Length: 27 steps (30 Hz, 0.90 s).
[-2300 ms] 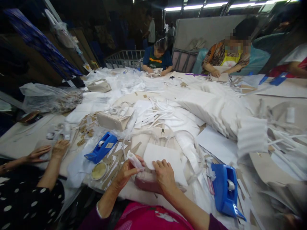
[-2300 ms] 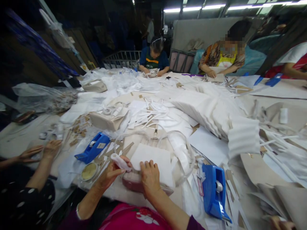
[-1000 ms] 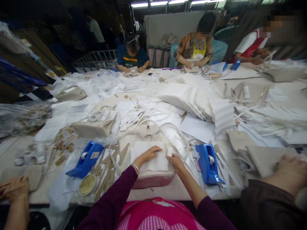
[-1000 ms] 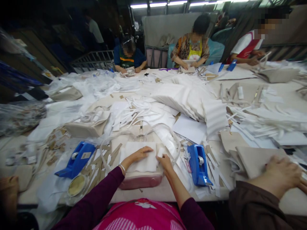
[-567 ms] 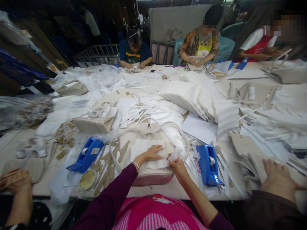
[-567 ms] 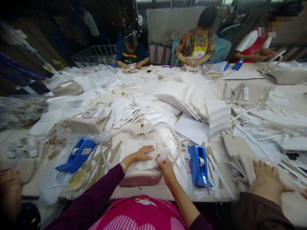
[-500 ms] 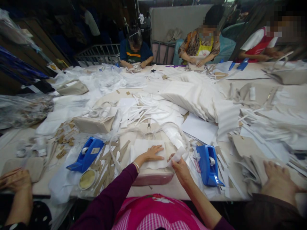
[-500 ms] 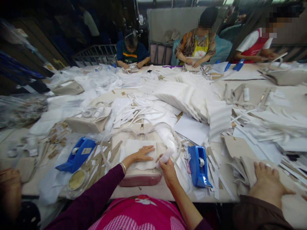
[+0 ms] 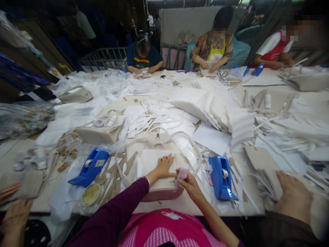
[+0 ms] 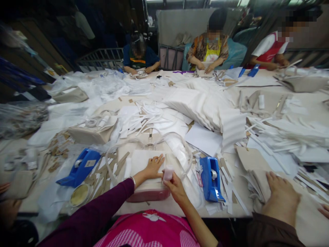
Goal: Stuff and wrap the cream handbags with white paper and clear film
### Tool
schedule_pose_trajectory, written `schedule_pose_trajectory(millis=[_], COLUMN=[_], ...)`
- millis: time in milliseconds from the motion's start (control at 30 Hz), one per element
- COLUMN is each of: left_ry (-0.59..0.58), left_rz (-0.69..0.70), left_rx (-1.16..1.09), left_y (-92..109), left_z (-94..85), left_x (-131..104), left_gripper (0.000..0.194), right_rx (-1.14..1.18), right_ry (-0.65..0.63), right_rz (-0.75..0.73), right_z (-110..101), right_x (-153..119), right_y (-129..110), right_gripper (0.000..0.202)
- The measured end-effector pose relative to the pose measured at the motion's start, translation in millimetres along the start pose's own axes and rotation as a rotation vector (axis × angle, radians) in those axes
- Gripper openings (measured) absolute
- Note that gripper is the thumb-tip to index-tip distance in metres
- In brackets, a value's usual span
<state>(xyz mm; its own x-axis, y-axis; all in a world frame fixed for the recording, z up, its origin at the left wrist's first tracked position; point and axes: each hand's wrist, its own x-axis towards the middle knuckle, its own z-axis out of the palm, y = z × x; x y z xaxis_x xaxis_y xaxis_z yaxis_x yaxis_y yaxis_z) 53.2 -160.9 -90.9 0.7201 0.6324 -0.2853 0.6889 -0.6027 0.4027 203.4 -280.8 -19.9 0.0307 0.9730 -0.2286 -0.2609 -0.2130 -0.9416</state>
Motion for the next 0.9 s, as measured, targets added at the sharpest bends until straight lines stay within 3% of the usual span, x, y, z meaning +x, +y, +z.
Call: schedule_pose_trajectory(millis=[167,233,367,500,633,733,800,900], left_ry=[0.025,0.117,0.308,0.198,0.123,0.120,0.129,0.135], left_rz=[-0.003,-0.048,-0.222,-0.237,-0.220,-0.231,-0.227,-0.222], left_rx=[-0.234,-0.300,-0.125,0.003,0.007,0.007,-0.004,-0.036], left_y=[-19,-25,-22,-13,-14,-16,-16,-16], left_z=[-5.7,-9.2,-9.4,-3.6,0.2,0.7,-0.1,-2.5], left_x=[7,9,6,2,4,5,4,3], left_gripper=[0.068,0.056,0.048,0.054,0.058,0.059,0.059,0.059], right_rx=[-0.103,-0.174,-0.326,-0.534,-0.944,-1.235,-1.290,-1.241], right_ry=[0.163,0.245,0.320,0.368,0.610,0.824,0.807,0.647], right_rz=[0.016,0.065,0.121,0.057,0.023,0.149,0.291,0.489], right_z=[7,9,13,8,-27,-64,-83,-99], right_x=[59,73,80,77,82,91,97,103], right_y=[12,23,46,50,34,20,13,2], right_gripper=[0.045,0.046,0.047,0.043,0.047,0.053,0.050,0.042])
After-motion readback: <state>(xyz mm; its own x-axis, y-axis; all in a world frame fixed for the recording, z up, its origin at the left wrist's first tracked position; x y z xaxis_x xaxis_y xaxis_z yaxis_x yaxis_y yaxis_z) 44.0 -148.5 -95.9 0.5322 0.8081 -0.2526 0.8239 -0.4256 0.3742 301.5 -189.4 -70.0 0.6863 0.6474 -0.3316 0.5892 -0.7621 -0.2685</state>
